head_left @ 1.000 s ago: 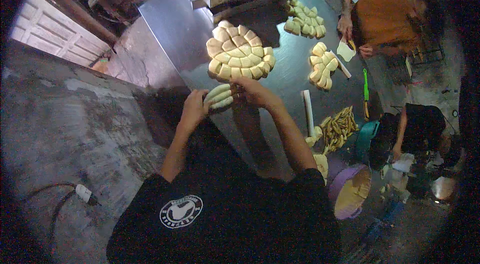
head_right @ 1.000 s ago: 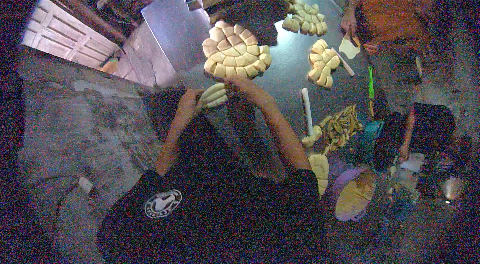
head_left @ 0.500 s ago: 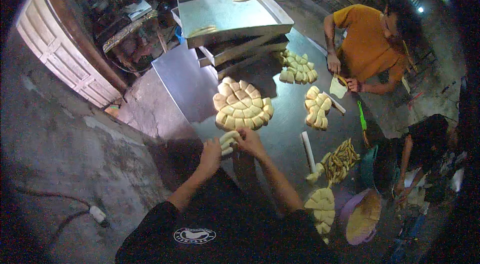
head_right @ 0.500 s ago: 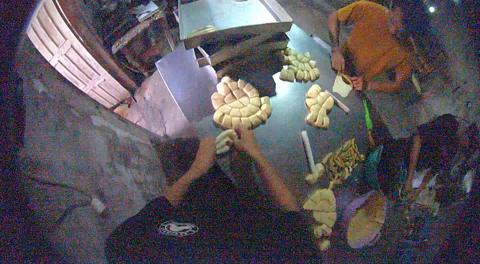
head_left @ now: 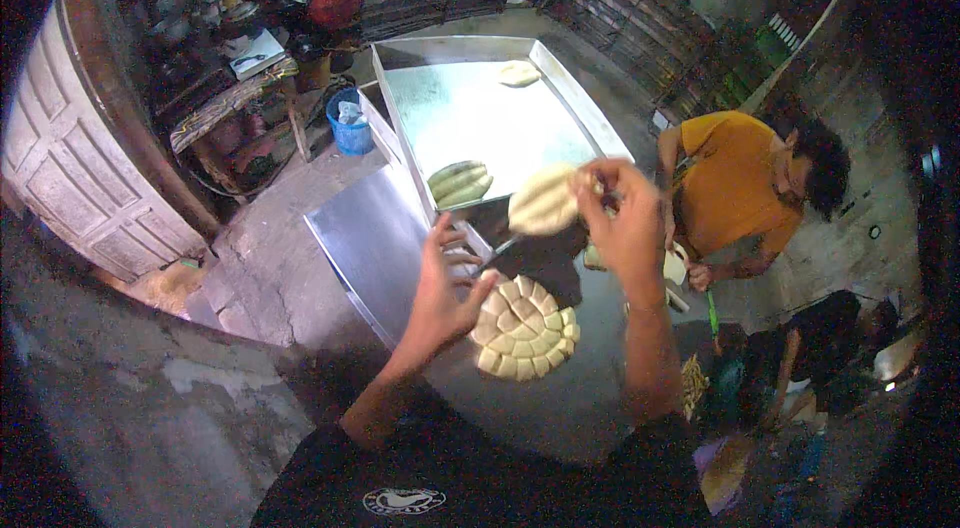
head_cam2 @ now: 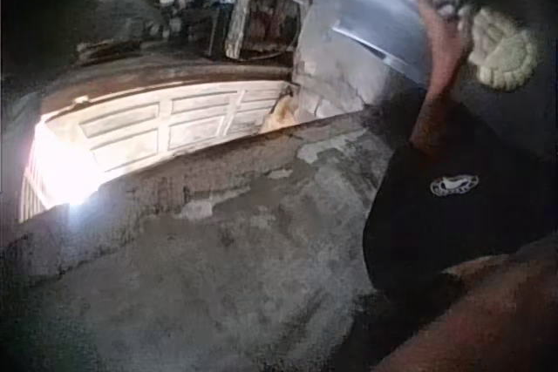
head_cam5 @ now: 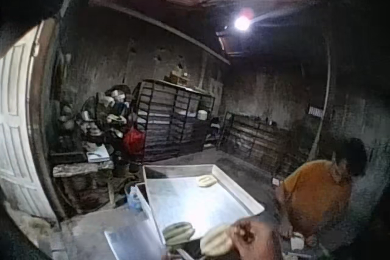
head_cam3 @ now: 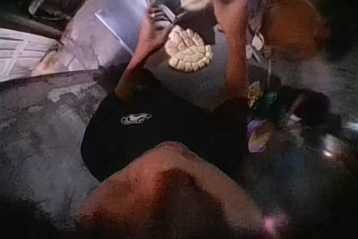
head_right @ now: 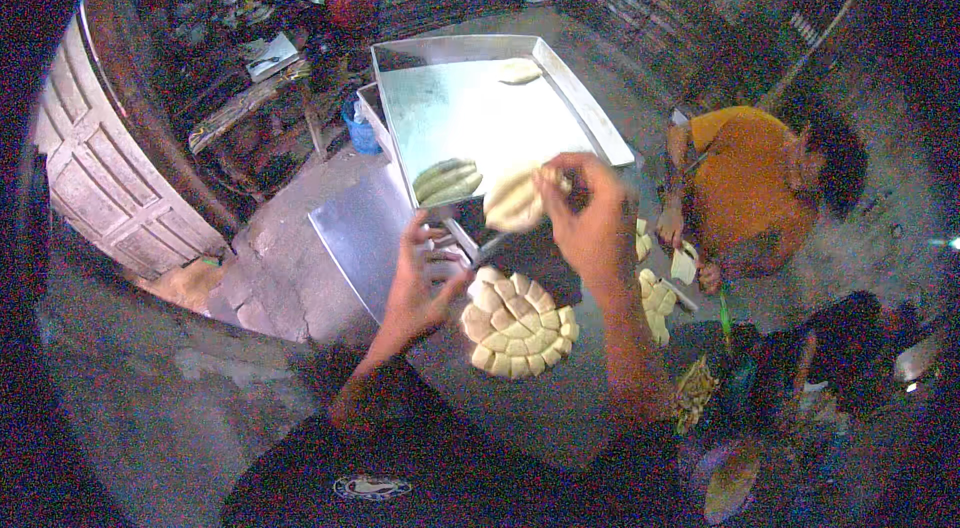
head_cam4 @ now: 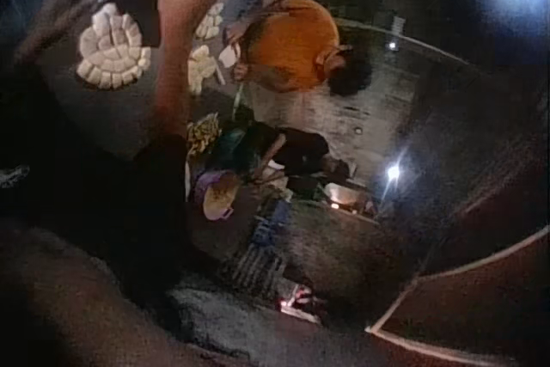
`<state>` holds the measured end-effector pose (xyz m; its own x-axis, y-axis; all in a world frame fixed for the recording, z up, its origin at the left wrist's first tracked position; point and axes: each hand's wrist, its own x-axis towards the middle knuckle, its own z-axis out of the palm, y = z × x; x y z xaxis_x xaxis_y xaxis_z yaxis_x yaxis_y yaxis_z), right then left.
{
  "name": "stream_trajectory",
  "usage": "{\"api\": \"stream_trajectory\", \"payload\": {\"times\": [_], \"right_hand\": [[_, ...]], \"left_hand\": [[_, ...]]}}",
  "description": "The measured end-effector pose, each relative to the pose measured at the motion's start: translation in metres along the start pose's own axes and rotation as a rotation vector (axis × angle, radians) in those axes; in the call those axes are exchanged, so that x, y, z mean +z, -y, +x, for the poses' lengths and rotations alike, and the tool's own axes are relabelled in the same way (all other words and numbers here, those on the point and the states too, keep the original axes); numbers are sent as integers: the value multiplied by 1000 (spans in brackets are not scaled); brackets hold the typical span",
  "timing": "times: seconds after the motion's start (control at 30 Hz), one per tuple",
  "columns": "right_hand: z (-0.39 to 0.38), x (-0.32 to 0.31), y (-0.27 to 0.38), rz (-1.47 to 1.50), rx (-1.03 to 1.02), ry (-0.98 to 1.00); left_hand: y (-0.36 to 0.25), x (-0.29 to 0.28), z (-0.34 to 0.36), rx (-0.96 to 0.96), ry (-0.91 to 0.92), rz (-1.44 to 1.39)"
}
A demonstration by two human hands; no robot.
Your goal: The person prepares pieces of dough by rolling them flat, placing a yellow filling inside, and folding them into shapes, before placing them onto a baking tray.
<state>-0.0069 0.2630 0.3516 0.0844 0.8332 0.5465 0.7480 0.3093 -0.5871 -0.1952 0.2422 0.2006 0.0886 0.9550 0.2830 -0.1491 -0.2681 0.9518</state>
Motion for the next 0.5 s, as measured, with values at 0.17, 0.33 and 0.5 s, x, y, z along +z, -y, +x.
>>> {"api": "stream_trajectory", "payload": {"times": [0.17, 0.33, 0.5], "right_hand": [[123, 95, 6, -27, -251, -110], [168, 193, -47, 163, 22, -11], [160, 201, -90, 139, 315, 99]], "left_hand": [[5, -89, 50, -15, -71, 269], [68, -148, 21, -210, -265, 518], [87, -168, -14, -340, -327, 566]]}}
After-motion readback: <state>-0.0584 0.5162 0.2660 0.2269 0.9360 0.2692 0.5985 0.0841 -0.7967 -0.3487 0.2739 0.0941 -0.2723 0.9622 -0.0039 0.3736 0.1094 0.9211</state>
